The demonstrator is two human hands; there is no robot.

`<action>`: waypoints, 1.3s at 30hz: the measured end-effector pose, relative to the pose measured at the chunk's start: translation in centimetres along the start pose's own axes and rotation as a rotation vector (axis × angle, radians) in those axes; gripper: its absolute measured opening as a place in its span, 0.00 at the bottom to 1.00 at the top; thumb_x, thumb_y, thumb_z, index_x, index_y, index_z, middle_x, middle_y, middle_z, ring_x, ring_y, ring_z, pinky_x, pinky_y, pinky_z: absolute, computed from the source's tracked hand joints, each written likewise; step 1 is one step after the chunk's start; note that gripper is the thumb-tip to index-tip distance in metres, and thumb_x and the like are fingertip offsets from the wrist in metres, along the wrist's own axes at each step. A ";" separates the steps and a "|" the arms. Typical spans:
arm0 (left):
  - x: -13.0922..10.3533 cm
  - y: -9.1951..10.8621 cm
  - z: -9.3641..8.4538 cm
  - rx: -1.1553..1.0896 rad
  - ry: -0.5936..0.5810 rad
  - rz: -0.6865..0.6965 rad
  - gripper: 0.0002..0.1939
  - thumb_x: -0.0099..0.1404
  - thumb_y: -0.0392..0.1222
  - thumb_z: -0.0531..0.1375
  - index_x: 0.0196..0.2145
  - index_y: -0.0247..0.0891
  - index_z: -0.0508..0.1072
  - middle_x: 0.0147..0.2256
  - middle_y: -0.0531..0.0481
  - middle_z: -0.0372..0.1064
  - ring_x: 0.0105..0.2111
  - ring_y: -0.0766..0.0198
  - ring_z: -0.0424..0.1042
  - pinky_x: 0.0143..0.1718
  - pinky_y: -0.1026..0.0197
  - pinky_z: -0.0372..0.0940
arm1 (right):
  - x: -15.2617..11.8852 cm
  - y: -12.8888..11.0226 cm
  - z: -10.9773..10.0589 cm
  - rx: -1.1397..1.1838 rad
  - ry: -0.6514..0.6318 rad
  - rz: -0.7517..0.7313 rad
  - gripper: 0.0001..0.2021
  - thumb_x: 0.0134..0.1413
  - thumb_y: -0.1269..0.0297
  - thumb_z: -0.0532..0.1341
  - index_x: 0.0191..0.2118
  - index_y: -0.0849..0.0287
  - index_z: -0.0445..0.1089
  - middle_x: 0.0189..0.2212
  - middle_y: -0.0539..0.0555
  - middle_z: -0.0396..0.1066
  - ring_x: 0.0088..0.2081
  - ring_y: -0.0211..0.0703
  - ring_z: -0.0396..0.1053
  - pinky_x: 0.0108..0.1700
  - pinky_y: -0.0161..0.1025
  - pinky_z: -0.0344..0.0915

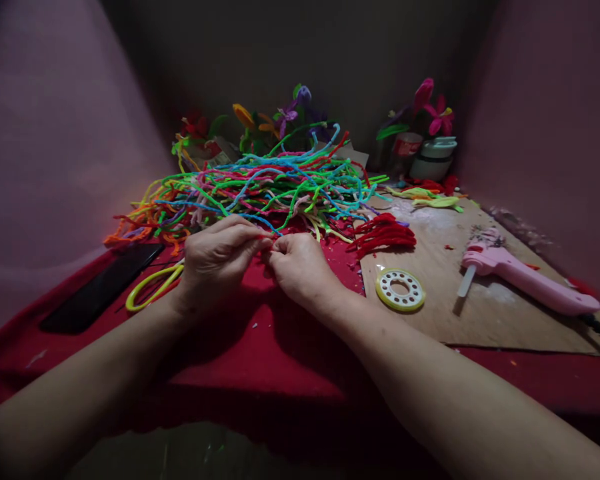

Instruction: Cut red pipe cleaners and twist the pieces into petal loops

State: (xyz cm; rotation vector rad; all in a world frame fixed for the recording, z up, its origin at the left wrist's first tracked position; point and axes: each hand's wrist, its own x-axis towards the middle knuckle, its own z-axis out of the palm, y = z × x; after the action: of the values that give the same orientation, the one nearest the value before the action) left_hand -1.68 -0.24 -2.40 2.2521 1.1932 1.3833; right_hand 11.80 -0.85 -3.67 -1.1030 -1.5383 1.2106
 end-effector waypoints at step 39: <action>0.1 -0.9 0.3 0.138 -0.127 0.150 0.08 0.60 0.38 0.53 0.25 0.35 0.68 0.24 0.51 0.65 0.26 0.68 0.63 0.30 0.65 0.59 | 1.0 1.1 -0.3 0.281 0.190 -0.015 0.13 0.39 0.61 0.61 0.15 0.60 0.59 0.12 0.44 0.55 0.17 0.30 0.50 0.22 0.34 0.45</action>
State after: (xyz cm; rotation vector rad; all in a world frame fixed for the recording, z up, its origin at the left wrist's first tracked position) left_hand -1.91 0.48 -3.04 2.5294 1.1303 1.2195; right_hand 12.04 0.36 -4.64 -0.9870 -1.1900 1.2316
